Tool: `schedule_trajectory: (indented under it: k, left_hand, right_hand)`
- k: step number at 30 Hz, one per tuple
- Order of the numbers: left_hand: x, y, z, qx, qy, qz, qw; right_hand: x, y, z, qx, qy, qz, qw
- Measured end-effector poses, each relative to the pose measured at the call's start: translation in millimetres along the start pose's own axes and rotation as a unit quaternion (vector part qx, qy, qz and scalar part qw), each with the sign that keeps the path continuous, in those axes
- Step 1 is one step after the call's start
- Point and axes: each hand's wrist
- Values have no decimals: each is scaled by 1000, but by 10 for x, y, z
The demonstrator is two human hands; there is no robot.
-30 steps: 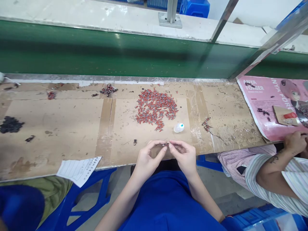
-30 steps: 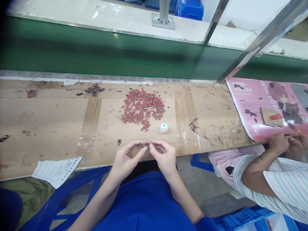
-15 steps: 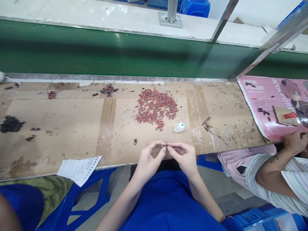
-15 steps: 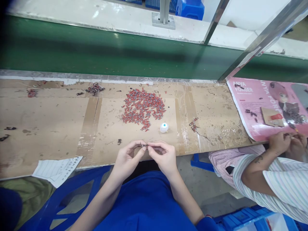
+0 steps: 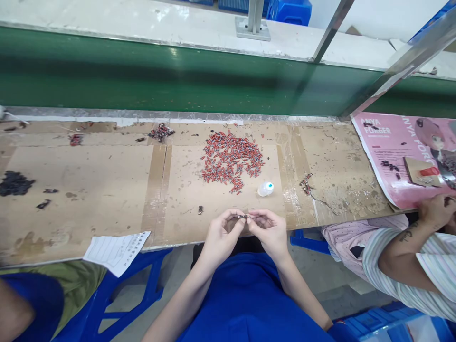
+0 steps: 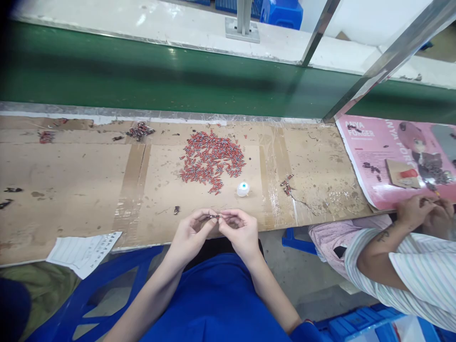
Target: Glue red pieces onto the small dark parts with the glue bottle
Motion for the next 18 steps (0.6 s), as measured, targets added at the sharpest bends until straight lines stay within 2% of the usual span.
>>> schedule_trajectory:
  k: [5, 7, 9, 12, 14, 16, 18]
  left_hand:
    - [33, -59, -20, 3, -23, 44, 999]
    - [24, -33, -29, 5, -55, 98, 994]
    - [19, 65, -26, -24, -100, 168, 981]
    - [66, 337, -4, -148, -158, 304, 928]
    - [139, 543, 8, -231, -156, 386, 879]
    - [227, 710, 12, -270, -129, 448, 842]
    - [305, 809, 7, -266, -112, 487, 824]
  right_hand:
    - [22, 59, 6, -6, 29, -51, 998]
    - [11, 167, 61, -28, 37, -74, 996]
    - [-13, 350, 170, -62, 43, -86, 993]
    - [-45, 703, 392, -145, 69, -115, 980]
    - [-44, 898, 513, -210, 121, -209, 947]
    - [-34, 984, 573, -217, 191, -320, 902]
    - [-34, 939, 575, -170, 247, -388, 871]
Point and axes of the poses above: each hand's wrist, its own z-axis towards the middle knuckle, its own y-axis out of the back of the hand, x = y × z, and after that the axes turned 2 degrees about y, right-handed
